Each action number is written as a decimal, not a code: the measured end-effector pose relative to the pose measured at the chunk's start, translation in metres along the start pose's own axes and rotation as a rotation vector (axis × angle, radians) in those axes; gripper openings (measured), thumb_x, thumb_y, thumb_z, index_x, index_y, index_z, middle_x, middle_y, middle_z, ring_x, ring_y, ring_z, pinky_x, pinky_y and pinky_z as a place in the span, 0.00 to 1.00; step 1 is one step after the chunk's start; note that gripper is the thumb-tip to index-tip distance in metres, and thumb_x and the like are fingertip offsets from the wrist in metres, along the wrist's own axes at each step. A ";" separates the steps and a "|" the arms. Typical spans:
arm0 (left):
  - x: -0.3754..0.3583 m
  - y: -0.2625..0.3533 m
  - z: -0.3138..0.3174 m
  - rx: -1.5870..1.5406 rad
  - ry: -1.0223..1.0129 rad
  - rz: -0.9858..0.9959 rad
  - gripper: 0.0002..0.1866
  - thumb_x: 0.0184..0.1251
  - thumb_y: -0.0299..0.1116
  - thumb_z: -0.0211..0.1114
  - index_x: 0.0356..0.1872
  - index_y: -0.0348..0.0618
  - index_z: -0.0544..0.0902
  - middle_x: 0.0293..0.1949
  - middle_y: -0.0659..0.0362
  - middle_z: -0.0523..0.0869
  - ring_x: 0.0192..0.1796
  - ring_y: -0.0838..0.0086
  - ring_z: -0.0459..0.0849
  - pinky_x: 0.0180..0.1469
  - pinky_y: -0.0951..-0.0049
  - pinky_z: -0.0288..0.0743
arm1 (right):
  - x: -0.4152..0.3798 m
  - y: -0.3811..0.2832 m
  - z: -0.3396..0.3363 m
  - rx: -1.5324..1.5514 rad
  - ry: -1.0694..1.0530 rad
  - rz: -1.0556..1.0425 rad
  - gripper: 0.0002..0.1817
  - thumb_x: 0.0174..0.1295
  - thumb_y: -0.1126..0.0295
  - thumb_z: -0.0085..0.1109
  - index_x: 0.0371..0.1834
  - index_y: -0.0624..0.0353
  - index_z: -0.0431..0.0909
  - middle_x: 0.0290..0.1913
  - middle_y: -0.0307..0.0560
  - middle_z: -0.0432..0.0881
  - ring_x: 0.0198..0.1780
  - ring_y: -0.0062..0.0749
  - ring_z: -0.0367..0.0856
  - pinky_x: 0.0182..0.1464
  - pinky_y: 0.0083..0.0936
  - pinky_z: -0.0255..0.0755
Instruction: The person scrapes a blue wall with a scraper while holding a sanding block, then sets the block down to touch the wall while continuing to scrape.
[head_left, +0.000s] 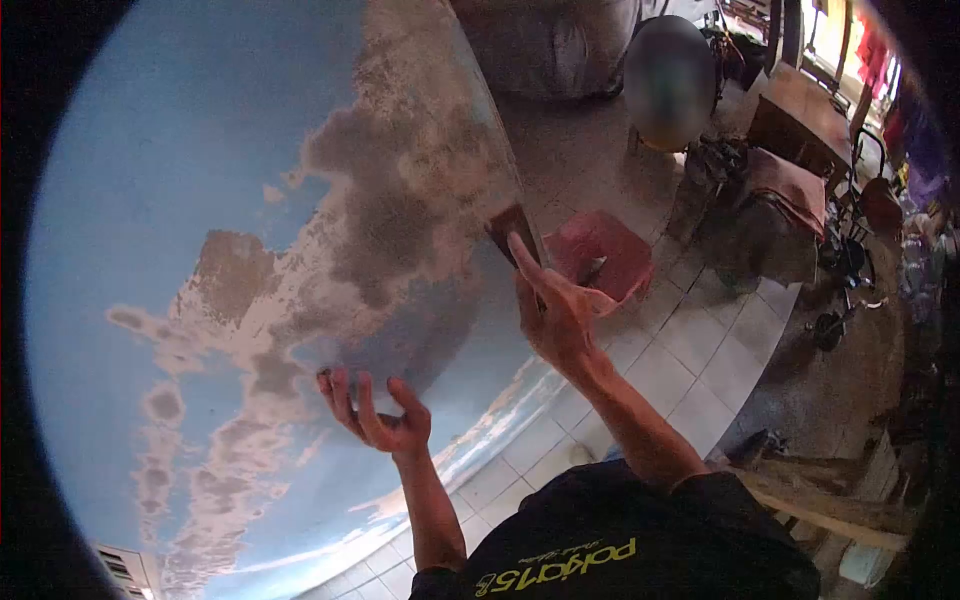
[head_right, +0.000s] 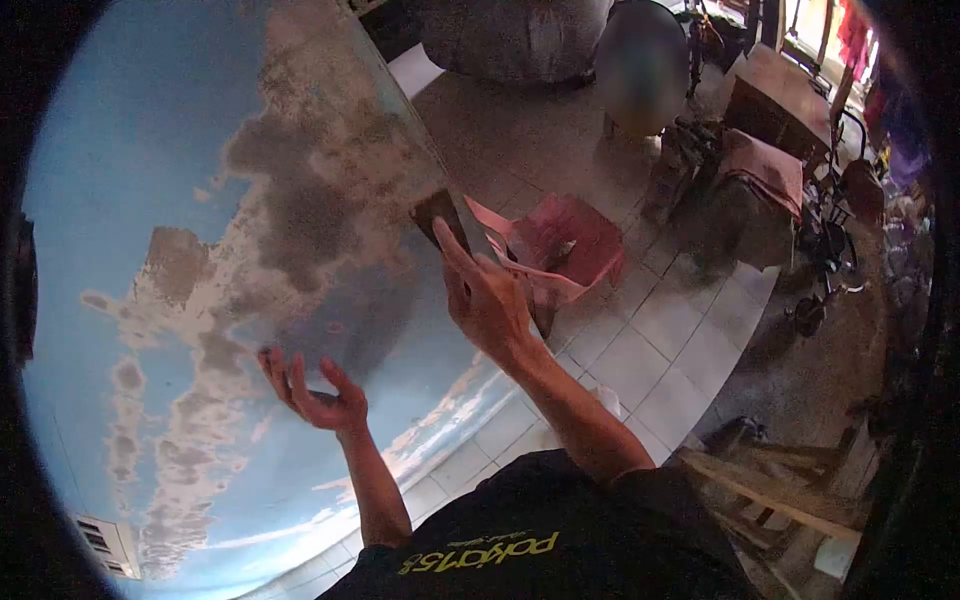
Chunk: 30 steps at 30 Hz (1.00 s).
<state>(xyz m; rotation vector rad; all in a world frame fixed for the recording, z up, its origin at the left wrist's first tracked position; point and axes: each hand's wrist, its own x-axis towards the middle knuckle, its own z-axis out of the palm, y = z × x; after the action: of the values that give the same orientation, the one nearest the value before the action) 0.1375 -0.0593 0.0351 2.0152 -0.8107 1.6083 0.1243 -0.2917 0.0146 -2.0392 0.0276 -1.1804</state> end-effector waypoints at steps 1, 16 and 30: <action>-0.004 -0.002 0.006 0.071 0.028 0.045 0.17 0.67 0.31 0.62 0.55 0.36 0.75 0.63 0.46 0.72 0.71 0.48 0.63 0.69 0.45 0.60 | 0.003 -0.005 -0.001 0.009 -0.034 0.066 0.27 0.67 0.68 0.55 0.71 0.45 0.65 0.20 0.48 0.76 0.18 0.35 0.73 0.22 0.36 0.68; -0.016 -0.001 0.039 0.455 0.042 0.030 0.24 0.63 0.42 0.63 0.59 0.45 0.79 0.70 0.40 0.61 0.75 0.43 0.51 0.72 0.38 0.32 | 0.003 0.007 0.005 0.091 0.007 0.026 0.25 0.70 0.73 0.51 0.70 0.53 0.66 0.30 0.49 0.82 0.27 0.23 0.75 0.32 0.22 0.73; -0.010 -0.006 0.037 0.530 0.046 0.171 0.24 0.65 0.43 0.62 0.59 0.44 0.79 0.71 0.40 0.61 0.75 0.46 0.52 0.72 0.41 0.32 | 0.026 0.005 -0.016 0.079 0.010 -0.066 0.25 0.67 0.71 0.54 0.68 0.47 0.68 0.39 0.57 0.85 0.30 0.38 0.86 0.28 0.32 0.80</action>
<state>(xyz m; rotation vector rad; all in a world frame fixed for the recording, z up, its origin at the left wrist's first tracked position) 0.1669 -0.0773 0.0165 2.2915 -0.5932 2.1369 0.1293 -0.3145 0.0351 -1.9784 -0.0813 -1.2128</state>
